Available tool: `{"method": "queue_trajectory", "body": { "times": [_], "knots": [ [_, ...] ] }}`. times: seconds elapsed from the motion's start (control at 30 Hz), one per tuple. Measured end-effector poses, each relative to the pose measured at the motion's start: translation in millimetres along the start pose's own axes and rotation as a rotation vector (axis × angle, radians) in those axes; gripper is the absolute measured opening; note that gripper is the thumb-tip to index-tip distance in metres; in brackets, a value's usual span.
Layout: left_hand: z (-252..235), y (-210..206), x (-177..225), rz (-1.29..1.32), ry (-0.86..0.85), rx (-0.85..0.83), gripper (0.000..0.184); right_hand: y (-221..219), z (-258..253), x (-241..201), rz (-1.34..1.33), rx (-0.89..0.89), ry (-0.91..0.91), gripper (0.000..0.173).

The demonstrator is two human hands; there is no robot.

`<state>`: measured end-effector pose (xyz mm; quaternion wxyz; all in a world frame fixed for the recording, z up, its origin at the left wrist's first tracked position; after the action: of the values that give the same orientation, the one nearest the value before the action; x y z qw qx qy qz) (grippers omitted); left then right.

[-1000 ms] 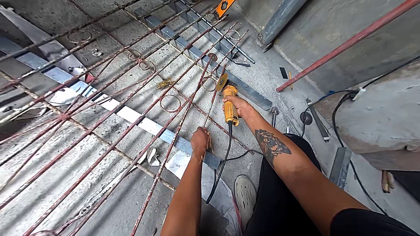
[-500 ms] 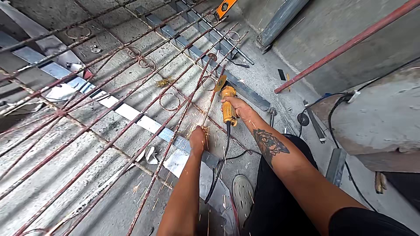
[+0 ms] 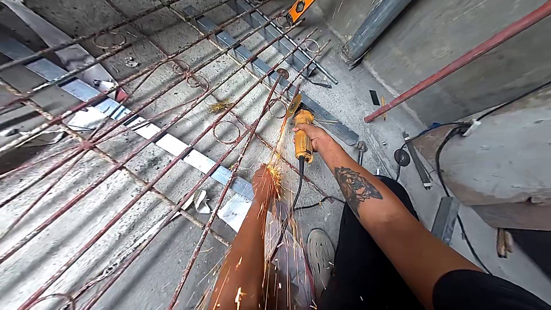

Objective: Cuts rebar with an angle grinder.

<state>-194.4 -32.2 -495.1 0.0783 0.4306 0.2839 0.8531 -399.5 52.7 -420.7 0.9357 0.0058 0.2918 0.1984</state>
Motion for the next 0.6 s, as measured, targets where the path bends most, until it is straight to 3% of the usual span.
{"method": "queue_trajectory", "body": {
  "times": [0.23,0.43,0.6],
  "knots": [
    [1.4,0.9,2.6,-0.1,-0.059,-0.065,0.048,-5.3,14.1,5.7,0.04,0.018,0.012,0.049],
    [-9.5,2.6,3.4,-0.149,0.037,-0.091,0.043,-7.3,20.2,10.8,0.024,0.023,-0.002,0.052],
    [0.5,3.0,5.8,-0.173,-0.07,-0.075,0.046,-7.1,15.5,6.5,0.03,0.012,-0.009,0.051]
  ]
}}
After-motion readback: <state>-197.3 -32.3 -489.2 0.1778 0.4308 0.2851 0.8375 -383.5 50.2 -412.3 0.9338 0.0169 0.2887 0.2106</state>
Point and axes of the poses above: each hand's wrist, its own z-axis away from the middle knuckle, its own y-axis out of the back of the hand, x = y × z, the point moved 4 cm from there along -z, towards the middle knuckle, and after that the axes turned 8 degrees about -y, right-handed, at the moved point
